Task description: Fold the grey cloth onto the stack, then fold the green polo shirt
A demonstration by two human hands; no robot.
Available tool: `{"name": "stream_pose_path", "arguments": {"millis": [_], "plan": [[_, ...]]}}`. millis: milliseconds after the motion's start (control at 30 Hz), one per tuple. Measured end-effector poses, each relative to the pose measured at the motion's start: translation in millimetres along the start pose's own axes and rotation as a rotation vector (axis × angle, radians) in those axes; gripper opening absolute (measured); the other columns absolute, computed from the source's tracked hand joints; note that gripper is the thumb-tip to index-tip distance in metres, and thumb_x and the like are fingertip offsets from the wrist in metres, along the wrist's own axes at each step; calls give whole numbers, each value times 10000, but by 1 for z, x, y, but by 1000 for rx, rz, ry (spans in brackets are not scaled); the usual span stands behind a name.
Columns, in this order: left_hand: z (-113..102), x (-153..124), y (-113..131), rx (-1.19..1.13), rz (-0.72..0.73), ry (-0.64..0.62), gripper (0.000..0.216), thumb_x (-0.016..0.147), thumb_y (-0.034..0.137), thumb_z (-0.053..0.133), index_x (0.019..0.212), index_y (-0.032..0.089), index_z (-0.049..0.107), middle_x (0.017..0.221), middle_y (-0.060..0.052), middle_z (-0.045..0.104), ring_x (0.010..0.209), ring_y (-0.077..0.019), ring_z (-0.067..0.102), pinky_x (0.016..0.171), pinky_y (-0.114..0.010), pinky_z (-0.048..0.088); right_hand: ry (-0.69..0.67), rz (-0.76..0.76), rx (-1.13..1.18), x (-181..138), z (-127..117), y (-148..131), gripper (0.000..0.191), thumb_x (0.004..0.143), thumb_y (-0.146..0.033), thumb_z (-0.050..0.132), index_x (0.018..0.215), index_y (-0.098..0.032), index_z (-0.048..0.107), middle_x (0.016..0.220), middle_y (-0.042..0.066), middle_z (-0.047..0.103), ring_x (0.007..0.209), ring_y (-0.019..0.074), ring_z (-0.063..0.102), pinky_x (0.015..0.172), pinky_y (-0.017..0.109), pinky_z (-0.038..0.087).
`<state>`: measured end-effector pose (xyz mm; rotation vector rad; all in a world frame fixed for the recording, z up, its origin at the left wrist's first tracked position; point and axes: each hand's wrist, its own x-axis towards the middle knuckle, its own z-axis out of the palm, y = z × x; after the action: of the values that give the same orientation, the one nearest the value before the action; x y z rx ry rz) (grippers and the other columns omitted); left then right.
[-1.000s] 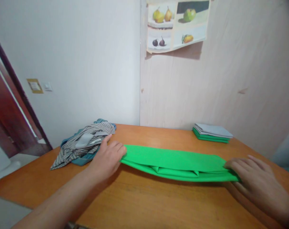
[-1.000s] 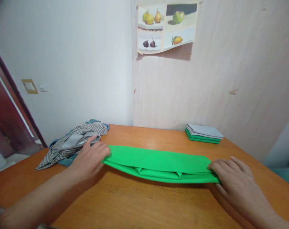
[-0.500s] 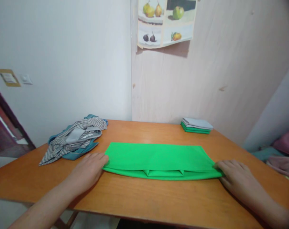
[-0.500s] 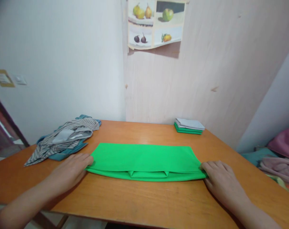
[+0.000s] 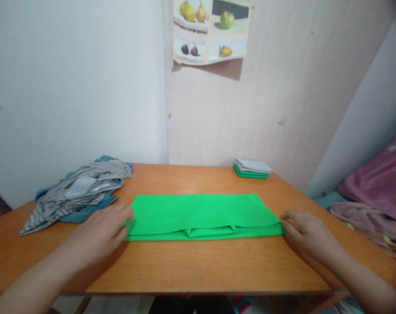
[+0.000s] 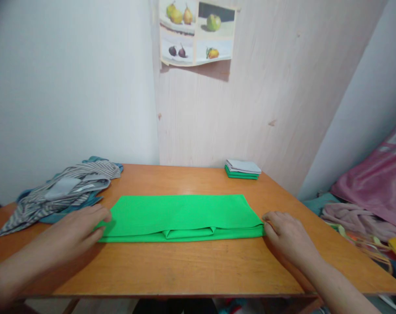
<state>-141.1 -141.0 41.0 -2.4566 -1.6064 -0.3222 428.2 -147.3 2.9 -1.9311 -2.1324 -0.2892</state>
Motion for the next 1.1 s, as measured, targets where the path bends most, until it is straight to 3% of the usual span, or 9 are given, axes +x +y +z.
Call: {"name": "stream_pose_path", "arguments": {"millis": [200,400,600,733,900,1100], "plan": [[5,28,67,-179,108,24,157,920,289,459,963,234,600,976,-53,626,929,-235,579,831,-349,443,8,-199,143,13,6,-49,340,946,-439,434,1077,-217,656,1068,106,693,1011,270,612,918,409,447],[25,46,100,-247,169,-10,186,870,239,540,1051,231,583,1077,-65,617,1024,-250,567,895,-366,438,-68,-311,215,20,10,-90,342,906,-362,504,1202,-229,611,1223,97,650,1122,268,573,976,417,446],[33,54,111,-242,210,-59,284,811,174,537,1085,241,564,1119,-70,610,1061,-261,558,919,-380,436,-73,-320,162,26,16,-106,390,876,-274,505,1252,-207,589,1275,104,631,1169,281,553,997,420,424],[38,59,112,-222,208,-80,349,775,111,511,1094,239,566,1104,-68,622,1040,-253,575,891,-365,443,-45,-344,134,32,18,-113,340,875,-230,501,1193,-212,620,1198,97,661,1109,267,579,948,388,431],[38,66,109,-159,140,-7,256,830,88,455,984,233,598,982,-52,664,927,-245,613,781,-353,430,13,-335,105,40,14,-117,236,926,-184,449,1031,-195,660,993,81,689,966,236,608,868,360,441],[28,82,98,-363,13,127,193,902,163,458,1006,238,603,976,-27,692,866,-211,634,703,-303,421,188,-298,89,54,9,-111,251,951,-235,457,1100,-189,654,1030,97,697,972,256,620,860,375,452]]}}
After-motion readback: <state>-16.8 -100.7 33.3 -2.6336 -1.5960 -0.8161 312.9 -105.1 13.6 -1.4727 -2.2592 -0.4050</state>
